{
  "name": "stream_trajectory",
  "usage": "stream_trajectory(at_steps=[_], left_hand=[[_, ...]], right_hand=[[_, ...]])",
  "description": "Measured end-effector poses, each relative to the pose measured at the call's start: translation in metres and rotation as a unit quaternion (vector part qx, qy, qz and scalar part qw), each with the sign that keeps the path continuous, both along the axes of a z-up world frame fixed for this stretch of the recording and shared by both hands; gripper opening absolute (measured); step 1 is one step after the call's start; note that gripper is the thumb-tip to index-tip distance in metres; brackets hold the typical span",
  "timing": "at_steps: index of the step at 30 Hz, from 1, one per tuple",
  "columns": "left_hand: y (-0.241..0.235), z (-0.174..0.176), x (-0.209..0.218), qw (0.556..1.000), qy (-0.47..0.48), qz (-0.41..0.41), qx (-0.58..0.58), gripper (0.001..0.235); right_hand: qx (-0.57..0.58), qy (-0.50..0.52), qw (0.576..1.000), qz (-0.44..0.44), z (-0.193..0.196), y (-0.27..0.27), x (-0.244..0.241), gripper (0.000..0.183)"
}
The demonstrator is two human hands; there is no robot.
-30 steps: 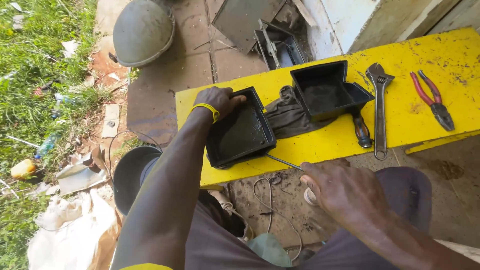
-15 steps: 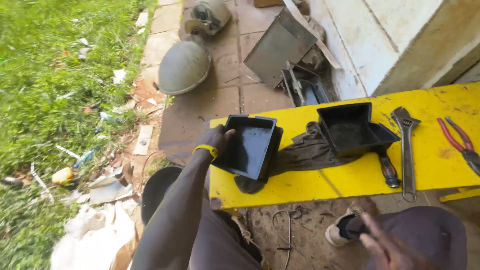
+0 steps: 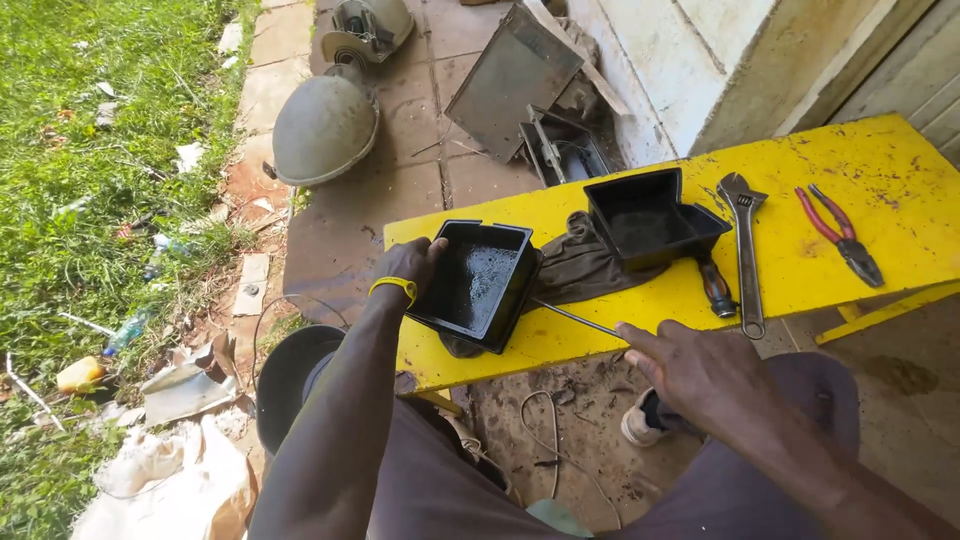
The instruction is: Cleaning and disassembling a black plastic housing using a screwdriver and cloth on a workbench.
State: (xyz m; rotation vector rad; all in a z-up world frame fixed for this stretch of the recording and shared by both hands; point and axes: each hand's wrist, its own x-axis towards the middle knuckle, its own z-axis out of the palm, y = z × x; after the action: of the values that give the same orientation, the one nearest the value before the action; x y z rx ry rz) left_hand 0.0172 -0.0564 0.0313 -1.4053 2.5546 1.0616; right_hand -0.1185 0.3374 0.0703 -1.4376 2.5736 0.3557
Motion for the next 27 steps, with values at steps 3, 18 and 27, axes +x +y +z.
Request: stream_trajectory(at_steps=[3,18,27], left_hand=[[-0.002,-0.002,-0.001,0.999,-0.018,-0.014,-0.043,0.051],[-0.020,0.020,-0.047,0.979,0.180,0.095,-0.030,0.050],[0.110,0.042,-0.234,0.996,0.081,0.030,0.033,0.043]], right_hand=[[-0.016,0.041,0.995,0.085,0.002,-0.024,0.007,0.056],[-0.436,-0.422,0.731,-0.313,-0.140,0.006,0.035,0.059],[-0.361,-0.507,0.739,-0.259,-0.136,-0.004,0.042,0.063]])
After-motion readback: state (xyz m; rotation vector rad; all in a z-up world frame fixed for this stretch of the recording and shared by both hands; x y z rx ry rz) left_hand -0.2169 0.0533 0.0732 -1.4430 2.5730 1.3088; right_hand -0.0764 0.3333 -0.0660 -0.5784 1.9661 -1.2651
